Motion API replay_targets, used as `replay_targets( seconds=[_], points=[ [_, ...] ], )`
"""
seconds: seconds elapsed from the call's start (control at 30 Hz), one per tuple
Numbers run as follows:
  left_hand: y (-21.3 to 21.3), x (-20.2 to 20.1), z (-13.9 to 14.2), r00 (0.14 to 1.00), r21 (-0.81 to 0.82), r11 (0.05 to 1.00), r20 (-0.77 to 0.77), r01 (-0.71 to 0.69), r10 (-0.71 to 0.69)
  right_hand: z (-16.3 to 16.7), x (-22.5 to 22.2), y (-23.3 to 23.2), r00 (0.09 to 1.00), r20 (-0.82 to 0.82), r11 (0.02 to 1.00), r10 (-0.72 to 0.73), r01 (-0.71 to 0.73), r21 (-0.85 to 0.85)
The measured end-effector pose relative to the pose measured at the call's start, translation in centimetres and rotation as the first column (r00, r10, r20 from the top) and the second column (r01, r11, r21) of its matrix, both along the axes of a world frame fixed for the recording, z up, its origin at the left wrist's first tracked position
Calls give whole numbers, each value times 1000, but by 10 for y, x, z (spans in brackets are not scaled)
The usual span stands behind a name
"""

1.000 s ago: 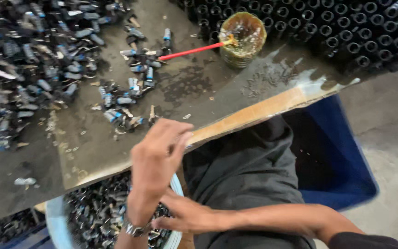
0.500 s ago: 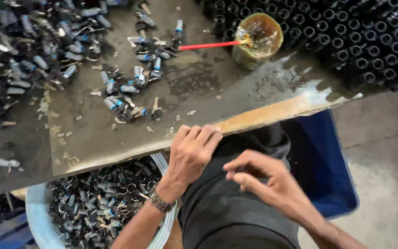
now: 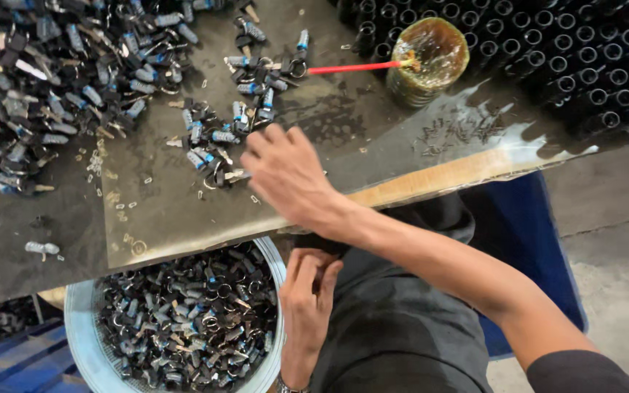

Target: The person repeatedly picks small metal keys from a pile, applies a yellowish adhesive to the key head using a red-handled brush, and places the treated keys back on the table. The process is repeated continuously throughout the clip.

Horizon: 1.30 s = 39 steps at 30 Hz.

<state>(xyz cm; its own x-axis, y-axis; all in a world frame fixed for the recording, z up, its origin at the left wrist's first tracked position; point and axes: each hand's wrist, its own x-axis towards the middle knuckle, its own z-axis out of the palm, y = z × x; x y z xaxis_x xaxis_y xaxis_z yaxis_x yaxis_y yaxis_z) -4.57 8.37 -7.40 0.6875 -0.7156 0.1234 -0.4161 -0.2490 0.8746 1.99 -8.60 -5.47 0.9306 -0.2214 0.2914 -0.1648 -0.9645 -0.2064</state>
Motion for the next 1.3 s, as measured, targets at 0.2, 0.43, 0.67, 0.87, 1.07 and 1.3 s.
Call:
replay_targets(
  seconds=[0.2, 0.43, 0.67, 0.87, 1.07, 1.3],
  points=[
    [-2, 6, -10, 886, -42, 999, -461, 24, -41, 10, -47, -41, 962, 264, 786, -69, -110, 608],
    [-5, 27, 16, 773, -237, 963, -632, -124, -56, 36, -145, -19, 930, 176, -159, -324, -237, 958],
    [-27, 16, 46, 785, -270, 950, -618, -159, -43, 18, -191, 13, 874, 38, -338, -484, -227, 914],
    [-42, 16, 51, 749, -296, 954, -622, 45, -228, 16, -209, 21, 867, -31, -398, -498, -196, 896],
    [-55, 15, 56, 872, -157, 975, -442, 154, -209, 9, -214, 28, 857, -67, -416, -510, -177, 892],
    [-57, 7, 62, 892, -221, 953, -356, 208, -277, 0, -215, 39, 826, -68, -397, -559, -194, 897]
  ],
)
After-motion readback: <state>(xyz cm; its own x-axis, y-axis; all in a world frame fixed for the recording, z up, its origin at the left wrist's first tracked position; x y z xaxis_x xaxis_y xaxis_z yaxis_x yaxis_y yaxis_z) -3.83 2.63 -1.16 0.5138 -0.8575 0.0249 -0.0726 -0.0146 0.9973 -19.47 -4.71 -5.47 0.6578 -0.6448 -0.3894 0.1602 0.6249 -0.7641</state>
